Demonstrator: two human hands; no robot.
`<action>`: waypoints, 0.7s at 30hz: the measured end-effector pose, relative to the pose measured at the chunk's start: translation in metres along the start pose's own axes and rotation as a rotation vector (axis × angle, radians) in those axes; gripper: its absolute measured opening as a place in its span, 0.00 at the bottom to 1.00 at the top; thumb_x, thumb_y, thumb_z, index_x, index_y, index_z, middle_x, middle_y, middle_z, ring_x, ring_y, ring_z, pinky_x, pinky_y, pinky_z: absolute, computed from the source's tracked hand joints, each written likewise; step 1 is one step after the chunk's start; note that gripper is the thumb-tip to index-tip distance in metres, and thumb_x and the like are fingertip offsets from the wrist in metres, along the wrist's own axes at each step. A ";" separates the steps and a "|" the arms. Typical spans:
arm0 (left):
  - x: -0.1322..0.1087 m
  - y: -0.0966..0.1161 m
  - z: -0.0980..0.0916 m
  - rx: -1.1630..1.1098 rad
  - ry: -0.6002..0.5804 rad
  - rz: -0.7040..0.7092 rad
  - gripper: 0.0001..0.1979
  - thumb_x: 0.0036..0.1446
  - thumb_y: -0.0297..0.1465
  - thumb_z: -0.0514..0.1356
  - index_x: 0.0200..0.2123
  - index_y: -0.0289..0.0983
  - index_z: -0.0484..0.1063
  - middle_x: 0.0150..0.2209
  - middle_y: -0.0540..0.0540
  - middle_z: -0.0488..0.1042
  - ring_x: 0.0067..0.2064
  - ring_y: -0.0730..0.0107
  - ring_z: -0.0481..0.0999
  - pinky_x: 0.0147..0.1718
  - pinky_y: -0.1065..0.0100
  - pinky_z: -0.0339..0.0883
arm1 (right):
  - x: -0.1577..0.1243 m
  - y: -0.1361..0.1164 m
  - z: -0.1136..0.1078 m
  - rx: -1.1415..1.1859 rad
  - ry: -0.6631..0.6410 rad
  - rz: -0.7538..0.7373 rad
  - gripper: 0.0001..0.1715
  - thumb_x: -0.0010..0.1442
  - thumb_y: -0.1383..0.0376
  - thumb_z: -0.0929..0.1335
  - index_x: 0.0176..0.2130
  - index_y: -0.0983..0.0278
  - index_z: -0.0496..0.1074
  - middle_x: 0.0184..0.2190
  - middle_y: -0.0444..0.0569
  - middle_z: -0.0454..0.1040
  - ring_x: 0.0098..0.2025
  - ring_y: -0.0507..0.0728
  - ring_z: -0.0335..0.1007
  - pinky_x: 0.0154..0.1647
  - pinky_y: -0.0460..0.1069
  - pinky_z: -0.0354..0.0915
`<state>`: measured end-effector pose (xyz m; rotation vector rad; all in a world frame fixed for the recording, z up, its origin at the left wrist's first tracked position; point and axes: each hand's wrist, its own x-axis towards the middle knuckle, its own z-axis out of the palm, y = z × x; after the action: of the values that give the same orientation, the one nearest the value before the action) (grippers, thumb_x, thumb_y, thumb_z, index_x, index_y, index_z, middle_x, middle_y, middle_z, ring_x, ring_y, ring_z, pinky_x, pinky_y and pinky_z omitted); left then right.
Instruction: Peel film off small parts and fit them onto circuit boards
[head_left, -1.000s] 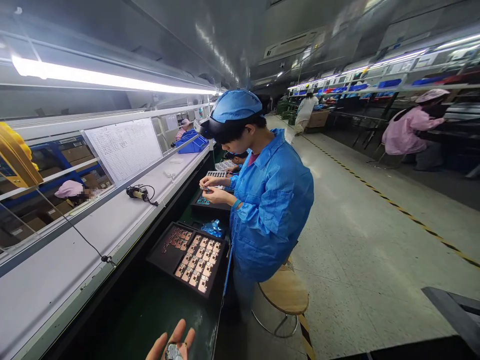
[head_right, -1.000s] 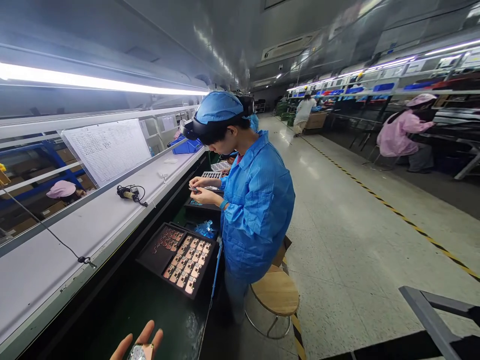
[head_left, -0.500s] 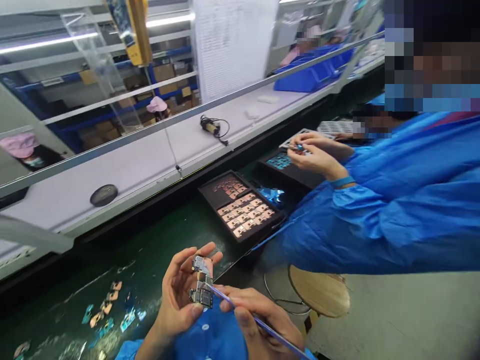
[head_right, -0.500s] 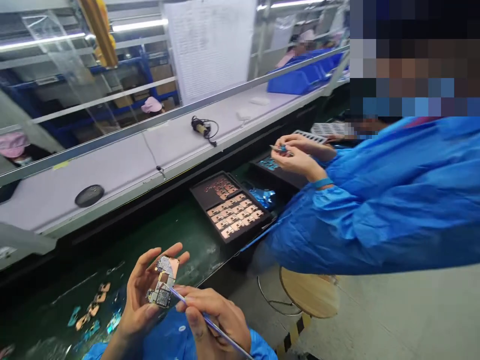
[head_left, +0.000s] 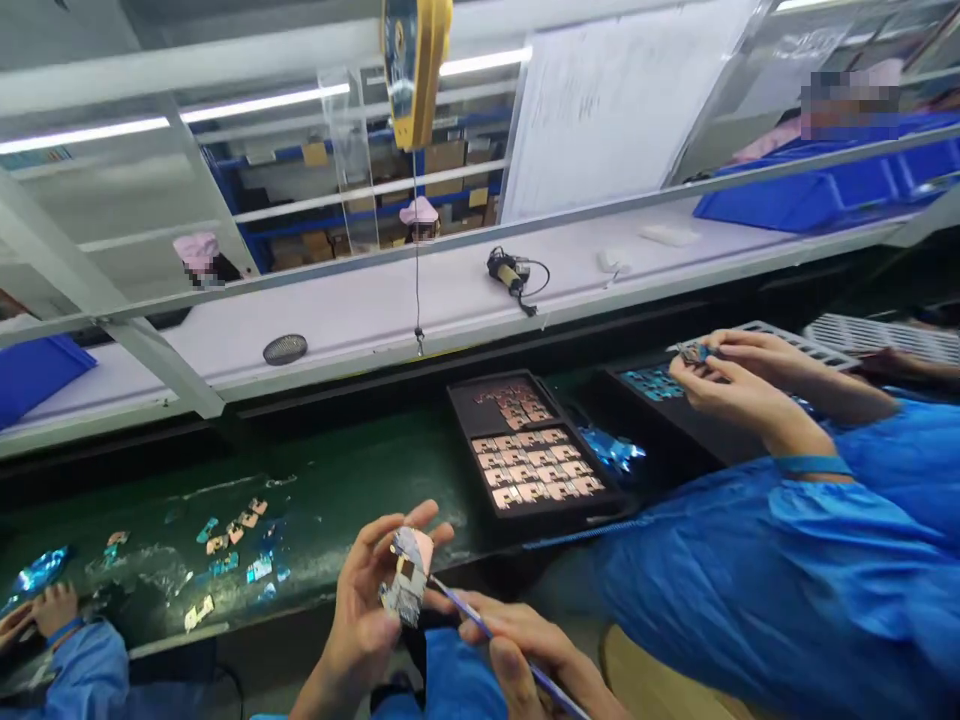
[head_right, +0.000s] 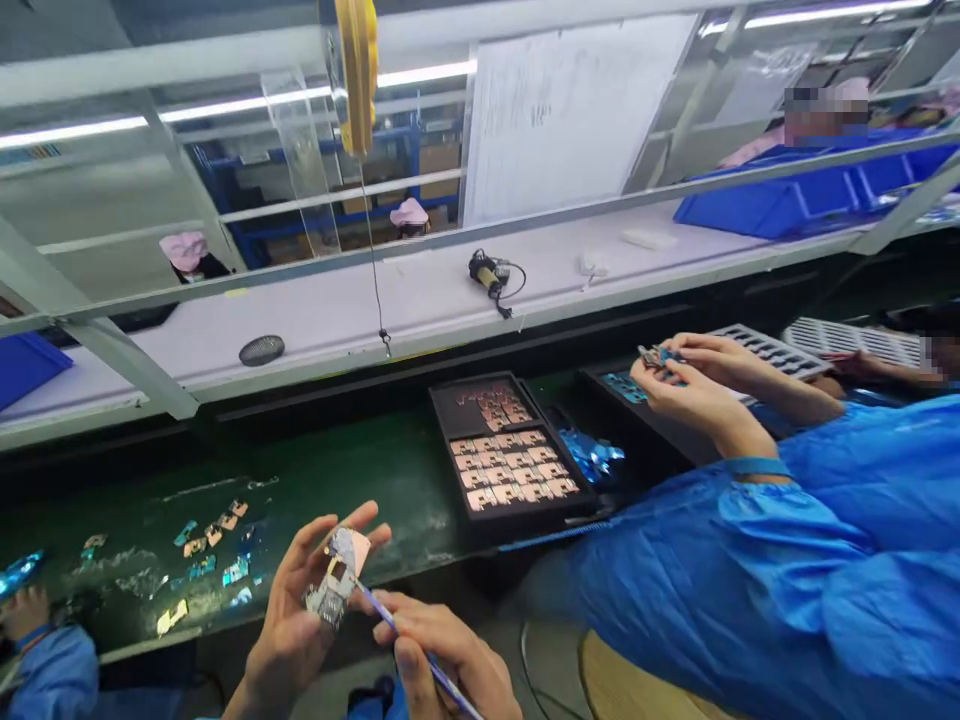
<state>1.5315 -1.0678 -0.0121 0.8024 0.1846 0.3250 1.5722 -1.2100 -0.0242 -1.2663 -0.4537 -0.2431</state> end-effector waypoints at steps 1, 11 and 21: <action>-0.002 -0.007 0.000 -0.059 0.038 -0.055 0.32 0.41 0.34 0.76 0.53 0.42 0.77 0.65 0.36 0.70 0.66 0.35 0.67 0.46 0.58 0.79 | -0.001 0.003 -0.008 0.008 0.001 0.038 0.06 0.68 0.63 0.70 0.40 0.55 0.79 0.30 0.45 0.83 0.39 0.58 0.83 0.42 0.51 0.78; 0.044 -0.086 0.058 0.297 0.331 -0.096 0.09 0.52 0.36 0.73 0.33 0.37 0.81 0.43 0.43 0.75 0.46 0.60 0.77 0.27 0.74 0.72 | 0.061 0.032 -0.087 0.388 0.039 0.698 0.15 0.60 0.54 0.75 0.31 0.62 0.78 0.27 0.46 0.77 0.37 0.56 0.80 0.42 0.49 0.77; 0.097 -0.113 0.120 0.505 0.195 0.084 0.11 0.52 0.38 0.73 0.31 0.36 0.82 0.44 0.45 0.72 0.25 0.82 0.69 0.21 0.76 0.66 | 0.109 0.030 -0.133 0.320 0.079 0.620 0.17 0.63 0.52 0.73 0.34 0.63 0.77 0.30 0.48 0.78 0.37 0.57 0.79 0.41 0.49 0.75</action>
<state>1.6804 -1.1876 -0.0163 1.2806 0.4270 0.4440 1.7070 -1.3200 -0.0310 -1.0214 -0.0138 0.2941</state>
